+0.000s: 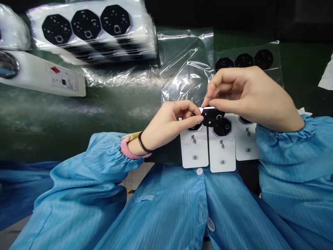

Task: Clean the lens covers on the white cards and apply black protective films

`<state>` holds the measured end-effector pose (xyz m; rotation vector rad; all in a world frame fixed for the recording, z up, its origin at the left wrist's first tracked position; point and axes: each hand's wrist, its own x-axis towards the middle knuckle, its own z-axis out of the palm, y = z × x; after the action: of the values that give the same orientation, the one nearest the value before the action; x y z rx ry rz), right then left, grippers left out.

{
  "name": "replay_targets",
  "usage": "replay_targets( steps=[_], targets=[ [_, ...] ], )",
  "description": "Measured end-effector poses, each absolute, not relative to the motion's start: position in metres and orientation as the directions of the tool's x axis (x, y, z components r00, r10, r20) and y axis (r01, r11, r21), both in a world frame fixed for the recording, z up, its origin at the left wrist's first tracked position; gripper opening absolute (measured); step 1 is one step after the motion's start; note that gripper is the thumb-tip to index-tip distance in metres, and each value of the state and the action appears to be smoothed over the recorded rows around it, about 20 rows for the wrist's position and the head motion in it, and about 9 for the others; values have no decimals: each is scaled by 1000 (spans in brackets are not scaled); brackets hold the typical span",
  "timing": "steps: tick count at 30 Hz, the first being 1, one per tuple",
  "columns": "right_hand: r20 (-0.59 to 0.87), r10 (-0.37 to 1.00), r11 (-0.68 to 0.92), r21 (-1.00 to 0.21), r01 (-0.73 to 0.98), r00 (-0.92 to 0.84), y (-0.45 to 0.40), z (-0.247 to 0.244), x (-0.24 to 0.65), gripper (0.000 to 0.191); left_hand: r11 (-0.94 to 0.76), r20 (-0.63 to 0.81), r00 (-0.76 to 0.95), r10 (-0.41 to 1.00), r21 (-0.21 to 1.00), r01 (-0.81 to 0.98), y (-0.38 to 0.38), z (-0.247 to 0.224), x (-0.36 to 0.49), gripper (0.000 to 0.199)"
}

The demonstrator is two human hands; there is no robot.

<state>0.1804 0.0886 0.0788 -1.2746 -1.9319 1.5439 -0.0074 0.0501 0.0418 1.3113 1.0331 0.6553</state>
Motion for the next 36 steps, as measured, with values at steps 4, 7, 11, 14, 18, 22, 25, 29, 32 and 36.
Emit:
replay_targets(
  steps=[4,7,11,14,18,22,25,29,32,36],
  targets=[
    [-232,795,10,-919,394,-560,89,75,175,9,235,-283,410,867,958,164,47,42,-7,8],
    [-202,836,13,-922,387,-510,88,75,175,10,253,-287,381,879,958,138,46,39,-12,10],
    [-205,851,-4,-923,385,-484,89,73,176,15,305,-310,329,892,950,68,43,33,-19,12],
    [-227,847,-26,-921,390,-480,89,70,174,16,326,-324,317,891,944,48,38,31,-22,11],
    [-251,834,-42,-917,396,-491,89,64,170,15,258,-278,327,903,961,105,30,28,-24,10],
    [-288,785,-59,-916,396,-548,90,54,169,15,1,-110,303,947,941,338,15,20,-29,9],
    [-285,797,-45,-907,418,-533,91,48,167,17,-302,155,285,946,741,600,-3,15,-28,12],
    [-293,828,-35,-878,477,-479,88,46,161,22,-549,394,405,825,392,738,-30,10,-16,11],
    [-313,836,-40,-854,519,-451,85,47,156,26,-566,406,425,809,344,749,-45,1,-7,17],
    [-297,846,-14,-842,539,-442,81,47,153,27,-558,395,425,814,331,761,-59,-11,-6,22]
  ],
)
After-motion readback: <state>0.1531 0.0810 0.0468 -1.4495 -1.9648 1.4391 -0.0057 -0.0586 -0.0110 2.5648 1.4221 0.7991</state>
